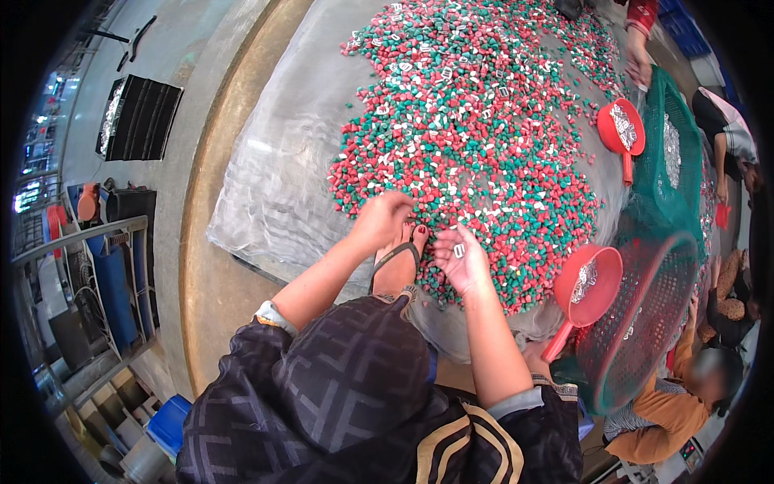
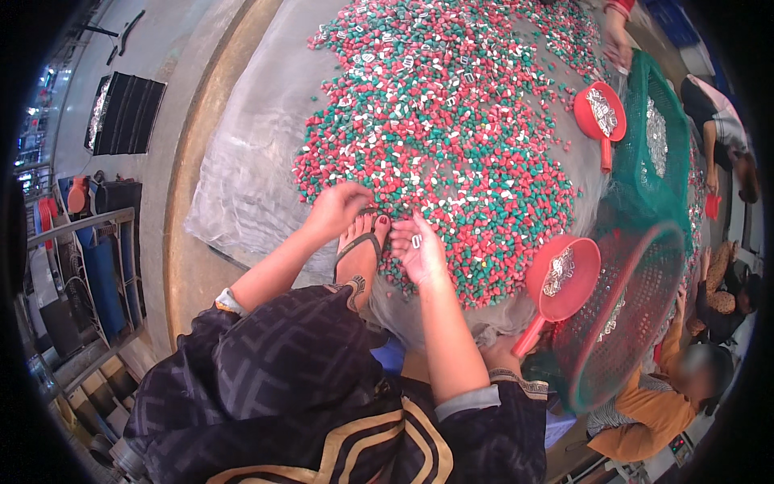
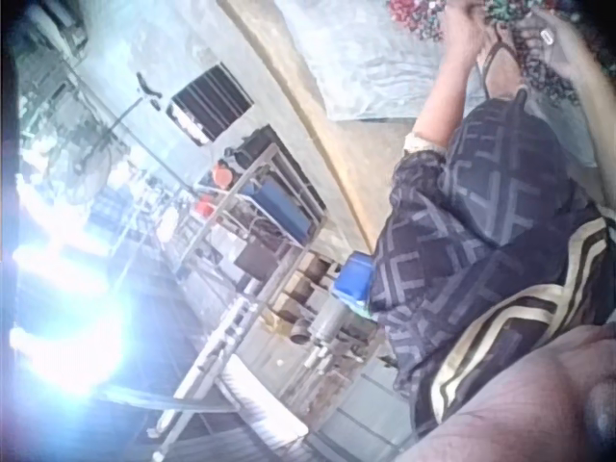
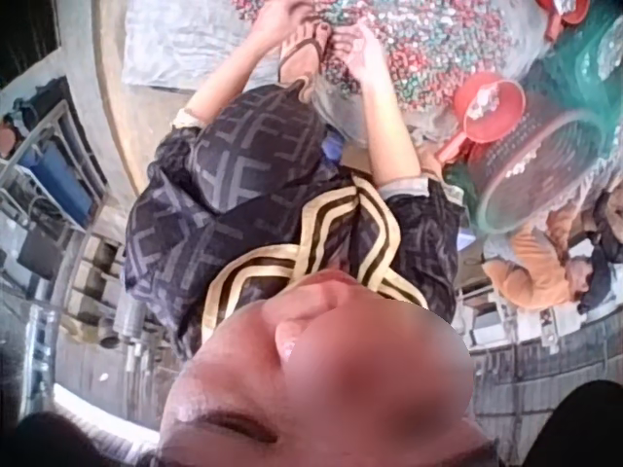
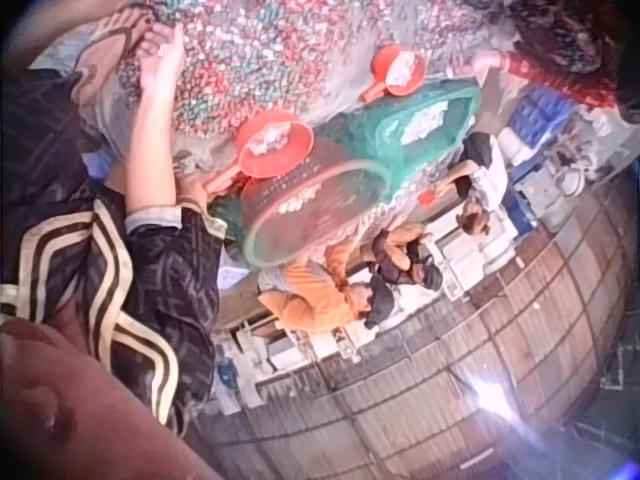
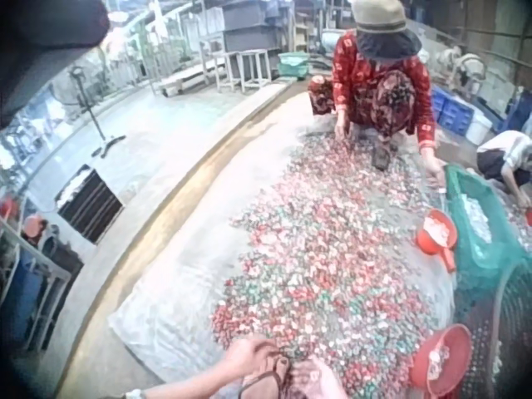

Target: The person picks up small colored plastic pieces from a large pile on a plastic sheet on the floor and sorts them into smaller containers by hand.

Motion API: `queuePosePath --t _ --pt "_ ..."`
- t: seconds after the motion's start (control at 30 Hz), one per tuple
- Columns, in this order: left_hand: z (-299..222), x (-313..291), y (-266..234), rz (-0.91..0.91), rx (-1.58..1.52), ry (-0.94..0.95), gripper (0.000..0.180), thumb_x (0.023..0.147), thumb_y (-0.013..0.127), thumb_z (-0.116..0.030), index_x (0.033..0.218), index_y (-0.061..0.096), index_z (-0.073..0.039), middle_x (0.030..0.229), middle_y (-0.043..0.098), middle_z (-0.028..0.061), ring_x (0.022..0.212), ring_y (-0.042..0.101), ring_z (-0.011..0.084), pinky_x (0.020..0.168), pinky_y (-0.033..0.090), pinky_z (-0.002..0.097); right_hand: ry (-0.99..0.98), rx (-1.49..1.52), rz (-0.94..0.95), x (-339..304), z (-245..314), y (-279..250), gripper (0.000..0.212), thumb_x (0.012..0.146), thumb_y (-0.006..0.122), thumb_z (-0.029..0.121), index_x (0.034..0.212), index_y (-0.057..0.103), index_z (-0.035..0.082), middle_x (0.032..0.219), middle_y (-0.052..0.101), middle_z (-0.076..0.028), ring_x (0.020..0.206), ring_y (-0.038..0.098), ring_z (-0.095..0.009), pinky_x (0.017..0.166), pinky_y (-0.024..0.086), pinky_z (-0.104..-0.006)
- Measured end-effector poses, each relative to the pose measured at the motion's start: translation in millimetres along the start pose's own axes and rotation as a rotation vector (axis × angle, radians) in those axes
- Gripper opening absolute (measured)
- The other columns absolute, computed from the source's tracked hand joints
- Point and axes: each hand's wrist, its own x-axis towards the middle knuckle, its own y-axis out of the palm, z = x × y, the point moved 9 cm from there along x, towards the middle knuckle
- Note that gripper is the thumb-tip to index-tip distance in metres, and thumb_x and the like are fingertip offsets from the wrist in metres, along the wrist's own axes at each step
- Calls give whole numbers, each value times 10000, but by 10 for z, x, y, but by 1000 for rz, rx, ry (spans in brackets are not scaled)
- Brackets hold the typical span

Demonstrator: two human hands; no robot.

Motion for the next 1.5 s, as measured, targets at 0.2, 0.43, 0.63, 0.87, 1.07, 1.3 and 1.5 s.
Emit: queuePosePath --t 0.2,0.43,0.63,0.87,1.07,1.3,1.5 --pt "-19 179 348 138 208 275 213 827 505 -57 1000 629 -47 1023 620 167 929 604 321 818 484 357 -126 18 -287 -66 326 -534 293 866 551 297 701 535 56 577 431 19 452 322 -60 398 218 -206" --pt "-35 142 534 448 341 41 240 790 507 0 1016 579 -35 858 645 137 814 635 287 745 496 375 -191 -51 -297 -172 388 -596 256 851 568 283 741 536 53 563 414 16 435 306 -72 394 216 -211" --pt "-9 238 492 317 117 137 311 737 464 83 1008 564 -31 1000 623 133 952 601 291 797 485 377 -224 -76 -318 -207 457 -633 246 857 559 260 749 534 40 558 410 20 440 311 -68 393 215 -217" --pt "-61 150 307 -70 182 293 413 704 486 82 1088 532 -62 1143 524 150 1061 504 328 882 433 402 -237 -10 -345 -212 527 -706 238 866 541 254 769 544 36 553 412 20 436 315 -66 386 210 -218" --pt "-306 414 720 42 -2 298 626 664 501 83 1270 420 -52 1178 467 204 1101 452 378 959 383 407 -300 59 -337 -228 571 -727 255 882 519 264 747 528 48 542 376 32 423 280 -64 388 191 -220" --pt "6 610 436 -97 160 54 519 708 493 75 1217 489 -27 1133 525 192 972 583 309 854 473 370 -404 140 -381 -387 784 -893 290 884 504 292 709 500 60 535 370 24 419 279 -73 390 195 -229" --pt "-243 588 1106 145 153 -32 592 711 591 -18 1281 435 -44 1132 553 221 1050 552 327 878 453 389 -481 183 -494 -445 770 -1033 293 883 500 294 691 489 73 530 362 29 420 282 -76 390 193 -240"
